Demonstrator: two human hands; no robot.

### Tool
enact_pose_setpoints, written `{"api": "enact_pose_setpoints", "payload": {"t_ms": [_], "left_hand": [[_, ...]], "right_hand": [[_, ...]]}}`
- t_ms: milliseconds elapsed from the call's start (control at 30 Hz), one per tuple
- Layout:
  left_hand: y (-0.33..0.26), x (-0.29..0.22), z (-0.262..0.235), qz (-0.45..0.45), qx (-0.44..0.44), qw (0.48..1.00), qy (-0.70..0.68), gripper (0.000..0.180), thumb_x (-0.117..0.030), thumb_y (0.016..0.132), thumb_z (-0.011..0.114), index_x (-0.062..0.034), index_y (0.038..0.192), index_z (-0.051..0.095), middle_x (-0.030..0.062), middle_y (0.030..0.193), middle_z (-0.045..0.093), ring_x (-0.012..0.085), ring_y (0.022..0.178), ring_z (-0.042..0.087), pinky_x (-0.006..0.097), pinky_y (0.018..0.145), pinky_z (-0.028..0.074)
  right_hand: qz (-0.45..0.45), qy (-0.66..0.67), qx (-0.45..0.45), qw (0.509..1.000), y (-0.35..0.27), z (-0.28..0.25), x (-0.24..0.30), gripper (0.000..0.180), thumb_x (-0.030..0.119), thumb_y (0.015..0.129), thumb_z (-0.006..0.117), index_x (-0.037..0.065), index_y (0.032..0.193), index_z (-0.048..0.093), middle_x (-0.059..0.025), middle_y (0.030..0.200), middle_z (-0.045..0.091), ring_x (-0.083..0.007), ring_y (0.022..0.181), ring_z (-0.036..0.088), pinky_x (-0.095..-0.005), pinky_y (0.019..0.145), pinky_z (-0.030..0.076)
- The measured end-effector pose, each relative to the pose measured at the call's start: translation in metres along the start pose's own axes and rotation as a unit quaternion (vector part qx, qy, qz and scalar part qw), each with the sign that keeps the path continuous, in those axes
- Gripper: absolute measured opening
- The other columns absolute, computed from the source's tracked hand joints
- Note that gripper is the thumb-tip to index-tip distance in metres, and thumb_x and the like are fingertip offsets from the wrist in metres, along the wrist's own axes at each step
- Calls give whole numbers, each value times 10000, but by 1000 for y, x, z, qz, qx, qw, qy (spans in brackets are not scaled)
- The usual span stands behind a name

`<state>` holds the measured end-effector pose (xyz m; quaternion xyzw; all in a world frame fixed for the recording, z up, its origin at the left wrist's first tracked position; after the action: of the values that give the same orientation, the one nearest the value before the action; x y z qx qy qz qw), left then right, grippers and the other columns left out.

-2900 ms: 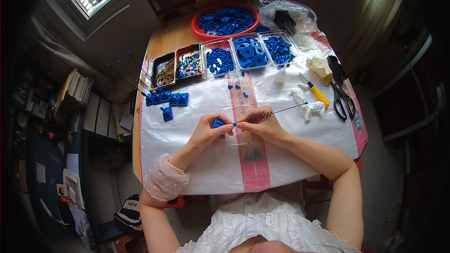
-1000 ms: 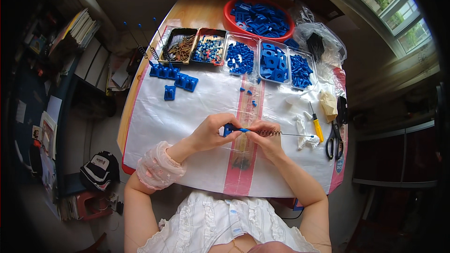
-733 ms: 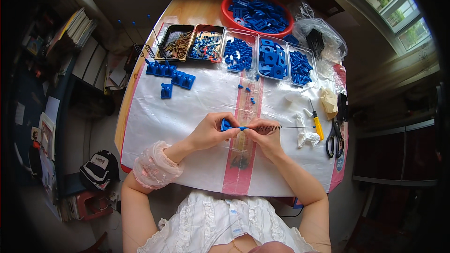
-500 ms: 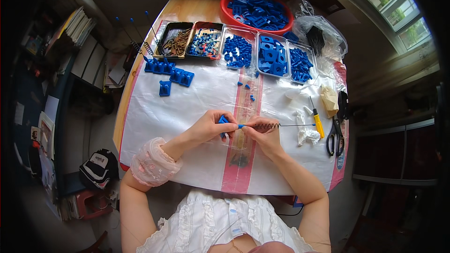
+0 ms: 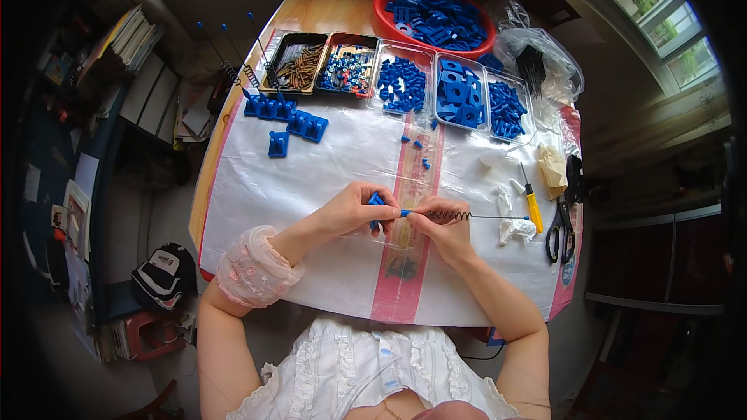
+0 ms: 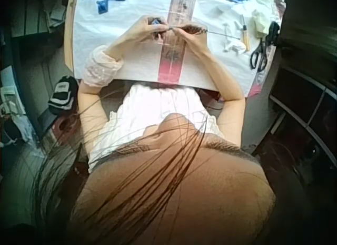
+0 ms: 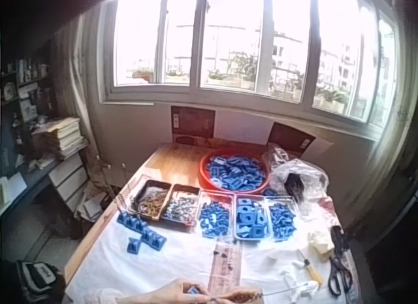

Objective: The recorder is assembling small blue plastic housings with internal metal components, likely for electrical or lighting fixtures.

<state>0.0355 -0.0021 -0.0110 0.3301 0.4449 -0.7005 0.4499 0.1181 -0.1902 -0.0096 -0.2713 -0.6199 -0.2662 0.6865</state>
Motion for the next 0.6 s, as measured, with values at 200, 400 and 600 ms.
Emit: {"api": "enact_pose_setpoints", "payload": {"t_ms": [200,400,600], "left_hand": [[-1,-3,2,10,-5,1000,8,156,-182,903,698,-31,921,664,33,771,659,108,704,659,231,575,495],[-1,-3,3,23,-7,1000,19,137,-163,907,691,-32,919,653,39,787,661,104,712,650,232,579,504],[-2,-2,4,39,-10,999,28,139,-157,906,693,-22,917,661,34,767,665,102,696,658,224,585,494]], "right_hand": [[-8,-3,-2,1000,1,-1,0,37,-26,818,739,-34,854,736,-30,764,663,-48,666,561,-193,571,413],[-16,8,-4,1000,2,0,0,43,-15,817,747,-40,850,737,-26,755,661,-42,656,557,-190,558,404],[-12,23,1,1000,1,0,-2,39,-27,816,738,-40,852,737,-24,759,657,-40,660,556,-190,558,401]]}}
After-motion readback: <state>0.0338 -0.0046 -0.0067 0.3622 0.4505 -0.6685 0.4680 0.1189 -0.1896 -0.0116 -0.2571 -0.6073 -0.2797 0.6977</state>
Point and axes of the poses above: each hand's wrist, its own y-axis towards the middle knuckle, its own z-axis out of the palm, x = y × z, the point moved 2 cm from there along y, towards the middle knuckle
